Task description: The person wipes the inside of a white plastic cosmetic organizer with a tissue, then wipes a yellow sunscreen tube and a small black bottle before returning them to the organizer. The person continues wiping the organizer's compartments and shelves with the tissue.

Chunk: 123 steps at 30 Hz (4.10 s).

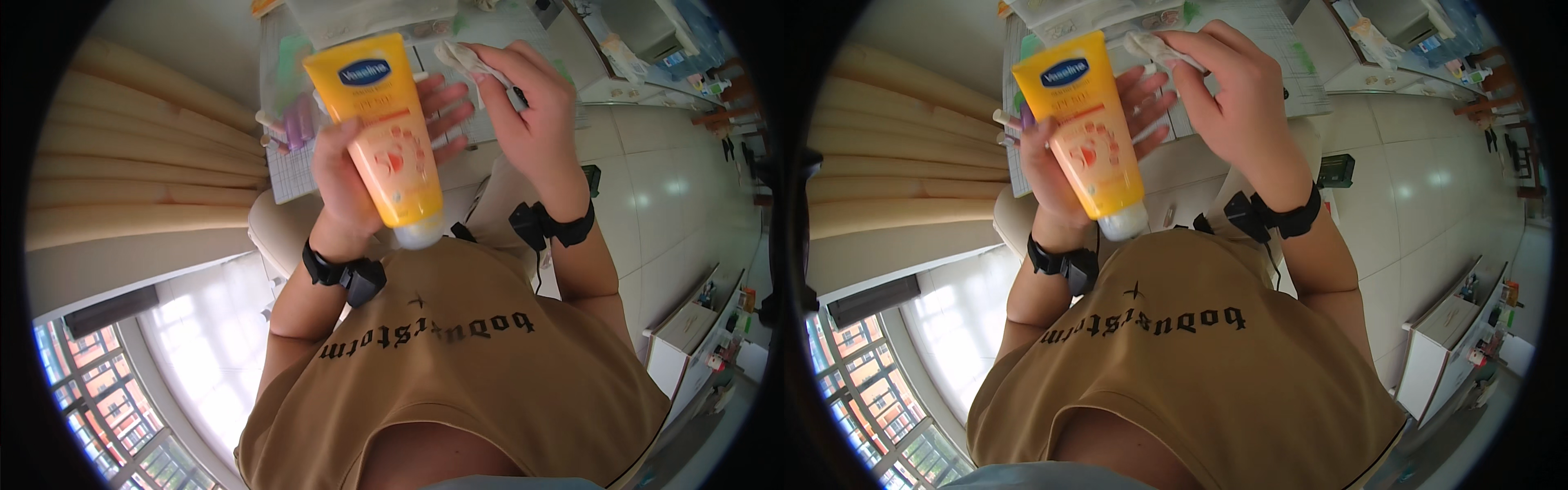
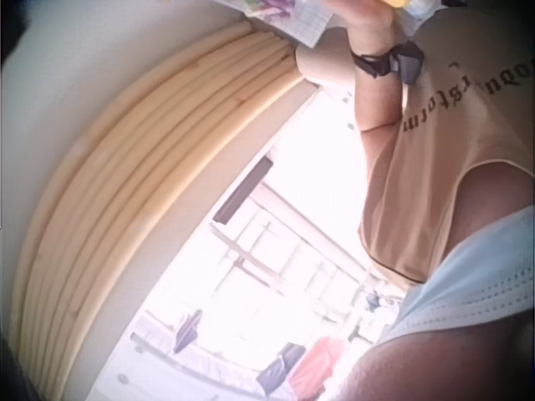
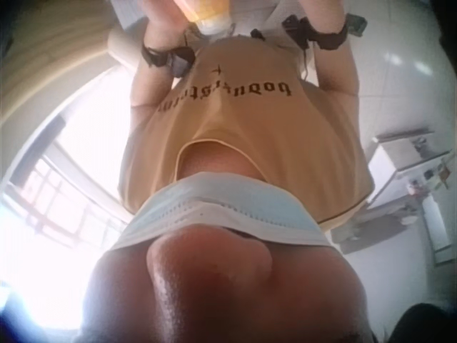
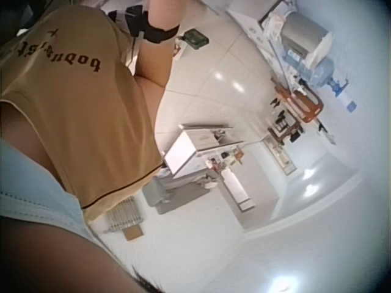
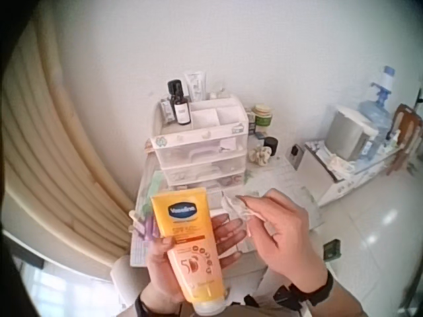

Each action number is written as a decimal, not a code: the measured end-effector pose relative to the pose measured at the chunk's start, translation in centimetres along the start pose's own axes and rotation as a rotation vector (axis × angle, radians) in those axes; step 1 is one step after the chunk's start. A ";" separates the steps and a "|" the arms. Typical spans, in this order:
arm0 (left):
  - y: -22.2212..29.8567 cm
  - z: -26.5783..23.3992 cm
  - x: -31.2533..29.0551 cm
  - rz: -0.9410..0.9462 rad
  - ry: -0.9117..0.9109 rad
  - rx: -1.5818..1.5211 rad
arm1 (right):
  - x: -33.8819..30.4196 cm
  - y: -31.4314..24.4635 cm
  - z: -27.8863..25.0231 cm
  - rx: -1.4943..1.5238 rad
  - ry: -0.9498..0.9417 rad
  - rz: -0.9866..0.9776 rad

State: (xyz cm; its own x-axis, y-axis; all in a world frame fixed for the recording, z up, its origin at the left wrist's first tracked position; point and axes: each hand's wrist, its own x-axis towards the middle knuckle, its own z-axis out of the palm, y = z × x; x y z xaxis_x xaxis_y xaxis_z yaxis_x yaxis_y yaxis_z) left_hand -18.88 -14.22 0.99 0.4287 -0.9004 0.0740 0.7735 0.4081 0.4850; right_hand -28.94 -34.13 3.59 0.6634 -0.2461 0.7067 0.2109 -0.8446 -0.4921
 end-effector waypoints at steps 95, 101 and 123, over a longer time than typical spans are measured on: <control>15.0 -2.1 7.3 0.534 0.411 1.877 | 26.6 1.5 10.4 -0.477 -1.002 -0.375; 15.0 -2.8 7.5 0.615 0.377 1.828 | 27.1 0.5 9.7 -0.372 -1.025 -0.282; 14.8 -2.8 7.5 0.658 0.390 1.801 | 27.2 -0.7 8.0 -0.380 -0.949 -0.370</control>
State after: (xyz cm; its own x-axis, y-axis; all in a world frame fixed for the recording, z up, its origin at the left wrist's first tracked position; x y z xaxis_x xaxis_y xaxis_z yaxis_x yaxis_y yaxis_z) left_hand -2.86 -14.53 6.25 0.6620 -0.5175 0.5422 -0.7154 -0.2206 0.6630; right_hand -5.24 -36.47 19.09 0.9233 0.3837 0.0173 0.3840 -0.9230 -0.0248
